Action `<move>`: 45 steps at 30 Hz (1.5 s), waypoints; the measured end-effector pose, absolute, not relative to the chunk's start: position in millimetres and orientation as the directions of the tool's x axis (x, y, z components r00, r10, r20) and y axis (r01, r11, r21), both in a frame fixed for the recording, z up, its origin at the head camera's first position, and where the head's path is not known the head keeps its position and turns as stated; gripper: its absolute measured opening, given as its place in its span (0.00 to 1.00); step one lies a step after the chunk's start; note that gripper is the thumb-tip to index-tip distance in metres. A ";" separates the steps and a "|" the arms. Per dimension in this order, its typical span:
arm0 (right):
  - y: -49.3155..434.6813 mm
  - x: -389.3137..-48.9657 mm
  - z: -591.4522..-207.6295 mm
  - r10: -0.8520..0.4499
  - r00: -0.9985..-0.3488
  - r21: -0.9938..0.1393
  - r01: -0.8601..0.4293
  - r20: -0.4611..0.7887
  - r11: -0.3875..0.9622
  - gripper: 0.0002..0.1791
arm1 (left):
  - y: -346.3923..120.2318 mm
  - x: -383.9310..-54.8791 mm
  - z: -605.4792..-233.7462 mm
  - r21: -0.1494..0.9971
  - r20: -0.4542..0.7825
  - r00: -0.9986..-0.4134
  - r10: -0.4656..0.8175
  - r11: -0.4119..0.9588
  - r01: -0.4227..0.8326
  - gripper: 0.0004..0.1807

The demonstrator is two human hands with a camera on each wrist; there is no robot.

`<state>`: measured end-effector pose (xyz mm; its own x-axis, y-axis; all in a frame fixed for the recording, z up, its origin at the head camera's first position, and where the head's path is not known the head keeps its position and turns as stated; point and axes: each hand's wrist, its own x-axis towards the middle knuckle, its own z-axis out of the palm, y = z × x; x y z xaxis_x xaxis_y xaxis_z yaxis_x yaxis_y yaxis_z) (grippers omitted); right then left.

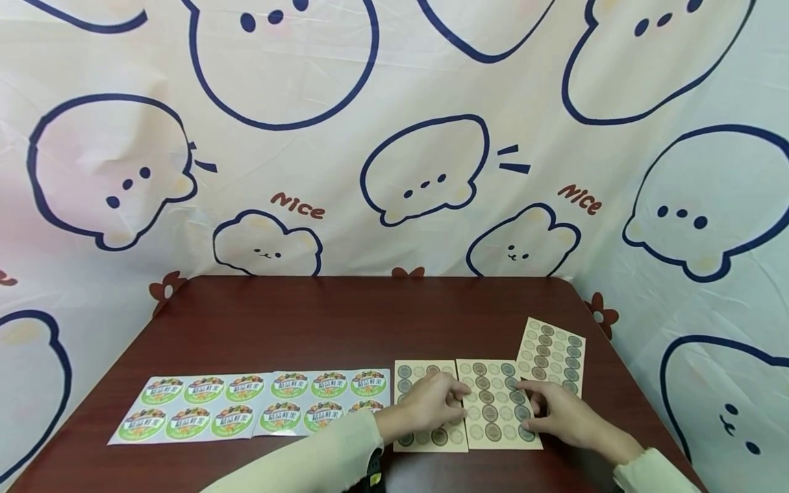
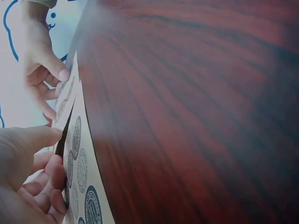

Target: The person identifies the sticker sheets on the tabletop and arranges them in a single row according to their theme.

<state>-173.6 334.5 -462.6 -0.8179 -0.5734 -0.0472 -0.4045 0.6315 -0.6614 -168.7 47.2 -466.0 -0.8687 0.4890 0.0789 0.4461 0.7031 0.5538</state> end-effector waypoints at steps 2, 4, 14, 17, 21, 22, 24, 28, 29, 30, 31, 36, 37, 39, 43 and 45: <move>334.5 -173.3 -462.2 -0.575 -0.817 -0.656 -0.403 -0.057 0.638 0.37 | 47.2 -168.7 -466.6 0.539 0.081 -0.863 0.499 0.706 0.459 0.18; 334.3 -173.3 -461.9 -0.572 -0.818 -0.644 -0.401 -0.068 0.651 0.37 | 47.1 -168.9 -466.7 0.523 0.085 -0.857 0.508 0.710 0.472 0.19; 332.9 -173.3 -460.5 -0.552 -0.830 -0.611 -0.393 -0.086 0.687 0.36 | 46.4 -168.6 -463.3 0.518 0.064 -0.846 0.529 0.707 0.481 0.20; 332.7 -172.9 -459.8 -0.542 -0.835 -0.602 -0.389 -0.089 0.698 0.36 | 46.4 -168.2 -463.8 0.509 0.068 -0.846 0.529 0.711 0.486 0.20; 332.6 -173.0 -460.1 -0.533 -0.842 -0.592 -0.387 -0.087 0.707 0.35 | 46.6 -168.2 -464.4 0.496 0.079 -0.845 0.528 0.715 0.493 0.19; 332.6 -173.1 -460.4 -0.533 -0.842 -0.592 -0.387 -0.087 0.707 0.35 | 46.6 -168.0 -464.2 0.500 0.078 -0.846 0.527 0.714 0.491 0.19; 332.3 -173.1 -461.1 -0.535 -0.840 -0.596 -0.386 -0.088 0.704 0.35 | 46.6 -167.5 -463.9 0.509 0.072 -0.850 0.521 0.714 0.481 0.19; 331.8 -173.4 -461.6 -0.541 -0.837 -0.607 -0.389 -0.081 0.693 0.34 | 46.7 -167.0 -462.9 0.525 0.055 -0.858 0.511 0.716 0.460 0.21; 331.9 -173.4 -461.5 -0.542 -0.837 -0.610 -0.391 -0.076 0.689 0.34 | 46.7 -167.0 -462.6 0.529 0.054 -0.859 0.510 0.715 0.457 0.21; 332.1 -173.6 -461.3 -0.542 -0.838 -0.614 -0.392 -0.070 0.686 0.33 | 46.7 -167.4 -462.3 0.536 0.055 -0.858 0.510 0.710 0.457 0.21; 332.1 -173.6 -461.0 -0.539 -0.839 -0.619 -0.389 -0.066 0.682 0.33 | 46.5 -167.5 -462.0 0.545 0.058 -0.859 0.509 0.705 0.454 0.20; 332.4 -174.1 -458.9 -0.513 -0.858 -0.628 -0.376 -0.043 0.682 0.32 | 46.0 -170.0 -459.8 0.622 0.071 -0.859 0.507 0.651 0.435 0.18; 332.3 -174.6 -458.5 -0.501 -0.865 -0.623 -0.371 -0.039 0.689 0.32 | 45.9 -170.6 -459.0 0.635 0.072 -0.859 0.506 0.641 0.431 0.18; 332.2 -176.0 -457.8 -0.488 -0.872 -0.610 -0.370 -0.032 0.701 0.33 | 45.5 -171.9 -457.4 0.650 0.071 -0.856 0.512 0.628 0.429 0.17; 332.9 -179.7 -455.7 -0.474 -0.880 -0.603 -0.369 -0.018 0.707 0.32 | 43.8 -173.7 -454.2 0.658 0.063 -0.856 0.513 0.624 0.422 0.16; 334.1 -181.4 -454.6 -0.475 -0.880 -0.602 -0.376 -0.007 0.705 0.31 | 43.1 -174.6 -453.5 0.658 0.060 -0.856 0.513 0.625 0.420 0.16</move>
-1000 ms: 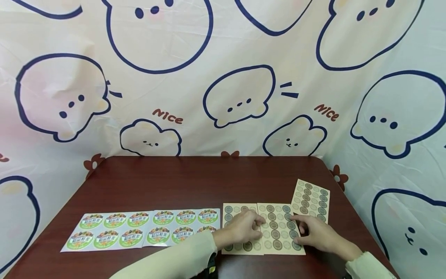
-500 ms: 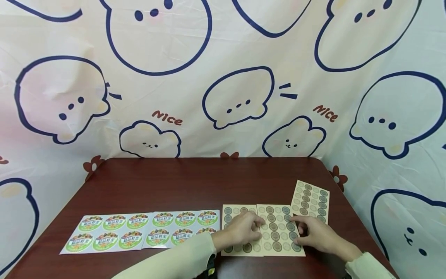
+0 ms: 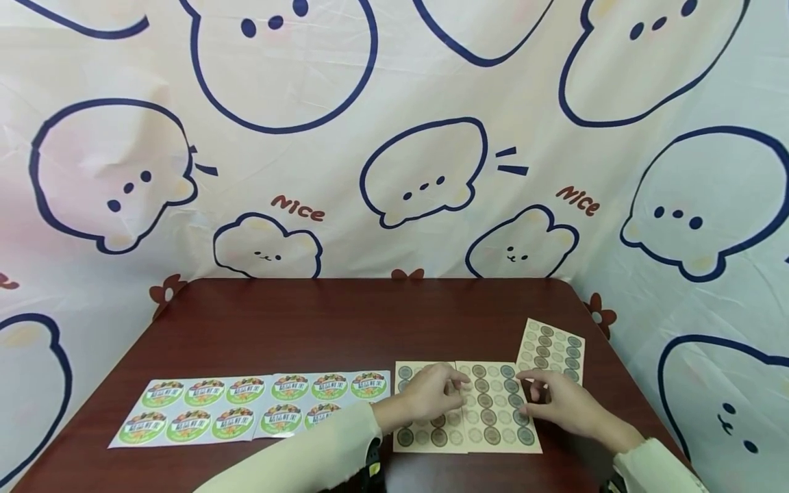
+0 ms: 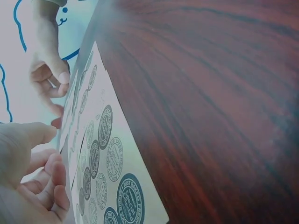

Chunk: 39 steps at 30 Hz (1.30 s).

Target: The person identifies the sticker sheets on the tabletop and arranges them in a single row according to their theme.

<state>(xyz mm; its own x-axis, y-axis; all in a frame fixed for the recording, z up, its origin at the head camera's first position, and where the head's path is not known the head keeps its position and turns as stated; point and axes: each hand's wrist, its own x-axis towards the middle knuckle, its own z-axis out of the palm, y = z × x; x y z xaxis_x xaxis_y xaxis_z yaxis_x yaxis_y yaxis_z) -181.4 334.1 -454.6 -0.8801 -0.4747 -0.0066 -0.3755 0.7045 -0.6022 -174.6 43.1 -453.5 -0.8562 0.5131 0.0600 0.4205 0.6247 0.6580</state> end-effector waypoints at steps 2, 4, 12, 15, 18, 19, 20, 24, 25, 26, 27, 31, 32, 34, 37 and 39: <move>335.9 -183.1 -454.0 -0.466 -0.885 -0.598 -0.374 0.000 0.709 0.30 | 43.3 -175.5 -453.0 0.668 0.061 -0.857 0.511 0.617 0.416 0.16; 338.3 -184.6 -453.6 -0.451 -0.892 -0.591 -0.364 0.000 0.720 0.30 | 43.5 -176.4 -452.1 0.671 0.069 -0.856 0.512 0.611 0.419 0.16; 352.1 -193.2 -451.9 -0.395 -0.919 -0.569 -0.330 0.011 0.753 0.27 | 42.8 -182.4 -447.3 0.689 0.077 -0.852 0.517 0.590 0.421 0.18; 358.8 -194.7 -451.0 -0.350 -0.937 -0.564 -0.300 0.020 0.770 0.25 | 43.3 -185.3 -446.6 0.692 0.083 -0.849 0.521 0.583 0.426 0.17; 366.5 -197.3 -451.0 -0.298 -0.955 -0.540 -0.259 0.017 0.801 0.24 | 43.9 -187.9 -446.5 0.697 0.085 -0.850 0.520 0.578 0.423 0.16; 369.7 -198.6 -451.1 -0.282 -0.959 -0.527 -0.249 0.018 0.813 0.24 | 44.1 -188.7 -446.5 0.697 0.083 -0.851 0.518 0.580 0.421 0.15; 372.8 -199.9 -451.7 -0.268 -0.963 -0.514 -0.238 0.016 0.824 0.24 | 44.3 -189.4 -446.4 0.698 0.084 -0.854 0.514 0.581 0.419 0.15; 386.1 -205.0 -455.8 -0.223 -0.975 -0.468 -0.194 -0.007 0.862 0.26 | 43.7 -191.5 -446.1 0.705 0.067 -0.864 0.498 0.589 0.394 0.15; 389.0 -206.3 -457.2 -0.217 -0.976 -0.460 -0.187 -0.013 0.868 0.27 | 43.3 -191.9 -446.0 0.711 0.063 -0.868 0.493 0.588 0.386 0.15; 391.5 -207.4 -458.8 -0.211 -0.977 -0.453 -0.179 -0.021 0.873 0.27 | 42.8 -192.3 -446.0 0.717 0.060 -0.871 0.488 0.586 0.378 0.15; 393.9 -208.4 -459.9 -0.207 -0.978 -0.447 -0.173 -0.026 0.877 0.28 | 42.2 -192.9 -446.3 0.723 0.055 -0.873 0.485 0.583 0.370 0.16; 399.6 -212.1 -463.2 -0.181 -0.983 -0.435 -0.149 -0.034 0.888 0.29 | 39.7 -195.3 -447.1 0.738 0.054 -0.881 0.470 0.575 0.352 0.16; 400.4 -212.9 -463.7 -0.174 -0.984 -0.434 -0.142 -0.035 0.890 0.29 | 39.1 -196.0 -447.1 0.740 0.054 -0.881 0.470 0.573 0.351 0.16; 401.5 -214.4 -464.8 -0.159 -0.986 -0.436 -0.125 -0.042 0.891 0.30 | 37.9 -197.1 -446.7 0.742 0.053 -0.882 0.468 0.573 0.348 0.17; 402.9 -217.8 -466.2 -0.144 -0.989 -0.440 -0.109 -0.046 0.891 0.29 | 36.1 -198.7 -445.9 0.744 0.046 -0.883 0.467 0.574 0.342 0.17; 403.9 -220.9 -466.5 -0.137 -0.990 -0.442 -0.105 -0.041 0.891 0.29 | 35.0 -199.7 -445.1 0.743 0.045 -0.885 0.464 0.576 0.340 0.17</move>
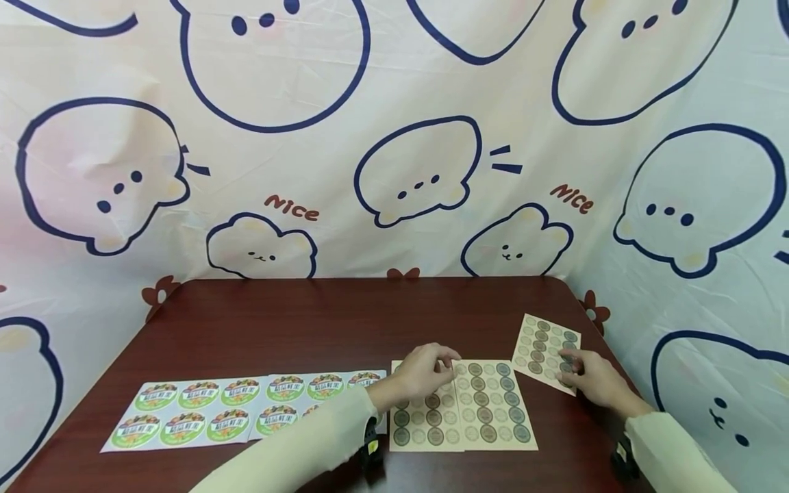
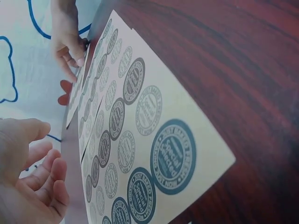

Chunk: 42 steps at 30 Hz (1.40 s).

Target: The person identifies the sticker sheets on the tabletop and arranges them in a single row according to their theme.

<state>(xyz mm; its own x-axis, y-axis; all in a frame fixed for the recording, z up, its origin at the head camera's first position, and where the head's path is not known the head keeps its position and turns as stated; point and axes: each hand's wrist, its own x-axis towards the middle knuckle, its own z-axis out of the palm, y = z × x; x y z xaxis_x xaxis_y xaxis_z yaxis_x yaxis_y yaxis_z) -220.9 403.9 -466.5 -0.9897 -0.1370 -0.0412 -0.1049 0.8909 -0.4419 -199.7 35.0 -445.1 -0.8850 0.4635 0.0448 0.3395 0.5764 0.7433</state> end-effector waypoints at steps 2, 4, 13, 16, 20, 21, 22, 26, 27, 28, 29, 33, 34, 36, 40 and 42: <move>404.2 -225.3 -465.9 -0.135 -0.990 -0.440 -0.106 -0.036 0.892 0.29 | 33.3 -200.9 -444.7 0.741 0.041 -0.888 0.459 0.582 0.335 0.17; 404.2 -230.0 -464.7 -0.133 -0.990 -0.440 -0.100 -0.045 0.892 0.30 | 31.6 -202.0 -444.2 0.736 0.035 -0.888 0.458 0.590 0.333 0.17; 401.6 -253.7 -458.3 -0.133 -0.986 -0.450 -0.074 -0.100 0.890 0.33 | 21.7 -210.1 -444.9 0.730 0.031 -0.890 0.454 0.598 0.331 0.18; 400.2 -259.6 -452.5 -0.142 -0.985 -0.438 -0.084 -0.101 0.895 0.33 | 19.3 -213.7 -444.7 0.732 0.028 -0.895 0.445 0.601 0.321 0.18; 397.1 -264.9 -447.0 -0.148 -0.984 -0.410 -0.097 -0.095 0.907 0.33 | 16.6 -219.2 -443.4 0.733 0.029 -0.895 0.444 0.599 0.321 0.18; 395.8 -265.9 -446.4 -0.142 -0.985 -0.408 -0.090 -0.099 0.909 0.33 | 15.8 -220.5 -443.1 0.733 0.030 -0.895 0.444 0.599 0.322 0.18; 394.7 -267.1 -446.6 -0.140 -0.985 -0.402 -0.088 -0.103 0.912 0.33 | 14.7 -221.6 -442.5 0.731 0.030 -0.895 0.445 0.601 0.323 0.18; 389.1 -271.8 -448.2 -0.162 -0.984 -0.387 -0.121 -0.075 0.914 0.30 | 9.4 -225.8 -440.4 0.723 0.027 -0.901 0.432 0.614 0.316 0.18; 387.3 -272.7 -449.0 -0.168 -0.983 -0.388 -0.129 -0.069 0.913 0.30 | 7.8 -226.8 -440.1 0.721 0.027 -0.903 0.429 0.618 0.315 0.18; 385.9 -273.8 -449.8 -0.174 -0.983 -0.386 -0.137 -0.062 0.912 0.29 | 6.2 -227.9 -439.9 0.720 0.025 -0.904 0.426 0.620 0.312 0.18; 384.5 -275.3 -450.5 -0.175 -0.983 -0.386 -0.138 -0.062 0.912 0.29 | 4.7 -229.1 -440.1 0.720 0.023 -0.906 0.423 0.622 0.308 0.18; 375.9 -282.5 -451.2 -0.157 -0.983 -0.390 -0.107 -0.098 0.914 0.30 | -1.9 -232.6 -440.8 0.720 0.008 -0.911 0.413 0.629 0.292 0.18; 373.4 -285.1 -451.0 -0.156 -0.982 -0.391 -0.102 -0.108 0.915 0.30 | -3.0 -233.3 -440.9 0.720 0.005 -0.914 0.406 0.633 0.285 0.18; 367.2 -289.1 -449.8 -0.159 -0.980 -0.397 -0.099 -0.123 0.913 0.30 | -4.8 -234.5 -441.2 0.716 0.003 -0.920 0.391 0.642 0.275 0.18; 355.7 -296.8 -449.1 -0.183 -0.973 -0.405 -0.113 -0.138 0.907 0.30 | -7.4 -238.3 -442.0 0.711 -0.003 -0.930 0.367 0.655 0.256 0.18; 350.2 -300.1 -449.2 -0.202 -0.968 -0.401 -0.129 -0.146 0.907 0.29 | -8.8 -240.5 -443.2 0.715 -0.011 -0.931 0.366 0.654 0.248 0.19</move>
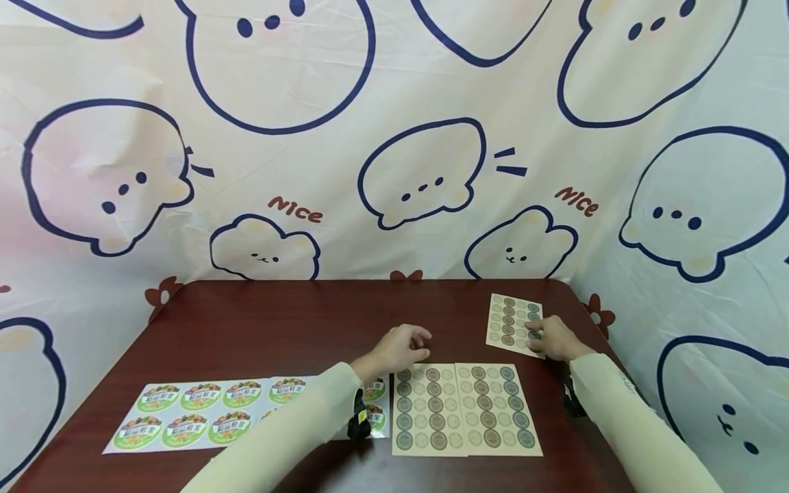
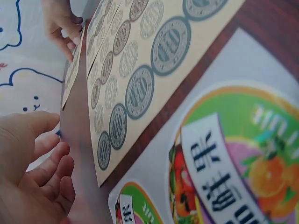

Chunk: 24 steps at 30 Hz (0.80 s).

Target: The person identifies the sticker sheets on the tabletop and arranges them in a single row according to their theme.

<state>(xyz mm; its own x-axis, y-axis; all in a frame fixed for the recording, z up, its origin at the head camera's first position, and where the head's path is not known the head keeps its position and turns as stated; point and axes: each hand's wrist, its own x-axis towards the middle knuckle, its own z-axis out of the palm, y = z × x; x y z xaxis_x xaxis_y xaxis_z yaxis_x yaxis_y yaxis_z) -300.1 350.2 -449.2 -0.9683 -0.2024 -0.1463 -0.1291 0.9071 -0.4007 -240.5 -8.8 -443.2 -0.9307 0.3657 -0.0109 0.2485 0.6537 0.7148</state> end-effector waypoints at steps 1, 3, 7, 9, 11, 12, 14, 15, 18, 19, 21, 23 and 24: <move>347.6 -301.6 -449.7 -0.217 -0.965 -0.402 -0.141 -0.149 0.905 0.29 | -9.7 -241.7 -444.2 0.717 -0.012 -0.931 0.364 0.652 0.246 0.19; 342.8 -305.1 -451.2 -0.255 -0.956 -0.388 -0.183 -0.144 0.904 0.27 | -11.8 -244.0 -446.3 0.723 -0.012 -0.933 0.361 0.648 0.241 0.19; 330.7 -312.6 -451.6 -0.312 -0.940 -0.380 -0.242 -0.135 0.893 0.25 | -17.6 -248.8 -450.8 0.725 -0.008 -0.938 0.348 0.648 0.234 0.19; 323.8 -316.0 -450.0 -0.331 -0.934 -0.381 -0.258 -0.138 0.888 0.25 | -20.8 -250.4 -452.6 0.726 -0.015 -0.941 0.338 0.650 0.222 0.18; 316.9 -317.3 -447.6 -0.330 -0.932 -0.391 -0.251 -0.150 0.886 0.25 | -23.0 -252.1 -453.8 0.730 -0.019 -0.945 0.327 0.650 0.211 0.18; 313.5 -318.0 -446.9 -0.328 -0.932 -0.392 -0.248 -0.152 0.886 0.25 | -24.0 -253.1 -454.5 0.729 -0.018 -0.946 0.323 0.652 0.209 0.18; 307.3 -319.1 -445.8 -0.324 -0.932 -0.402 -0.237 -0.164 0.884 0.26 | -25.4 -255.8 -455.6 0.727 -0.014 -0.949 0.315 0.655 0.207 0.18; 304.5 -319.5 -445.2 -0.327 -0.930 -0.408 -0.236 -0.169 0.882 0.26 | -25.9 -257.3 -456.0 0.726 -0.010 -0.950 0.313 0.655 0.208 0.18; 295.9 -320.6 -444.2 -0.315 -0.931 -0.420 -0.214 -0.187 0.882 0.26 | -27.3 -260.5 -456.0 0.726 -0.013 -0.951 0.307 0.657 0.203 0.18; 293.4 -321.2 -443.9 -0.323 -0.927 -0.419 -0.221 -0.189 0.881 0.27 | -27.7 -261.2 -455.9 0.729 -0.016 -0.953 0.303 0.656 0.196 0.19; 286.8 -322.3 -442.9 -0.332 -0.924 -0.422 -0.229 -0.189 0.877 0.27 | -28.8 -262.1 -455.9 0.730 -0.020 -0.956 0.292 0.658 0.186 0.19; 279.3 -323.3 -443.0 -0.349 -0.919 -0.426 -0.246 -0.183 0.871 0.26 | -30.2 -263.1 -456.4 0.729 -0.021 -0.959 0.281 0.661 0.178 0.20; 275.2 -323.9 -443.3 -0.362 -0.915 -0.432 -0.258 -0.179 0.864 0.26 | -31.1 -264.1 -457.2 0.728 -0.017 -0.961 0.276 0.662 0.177 0.21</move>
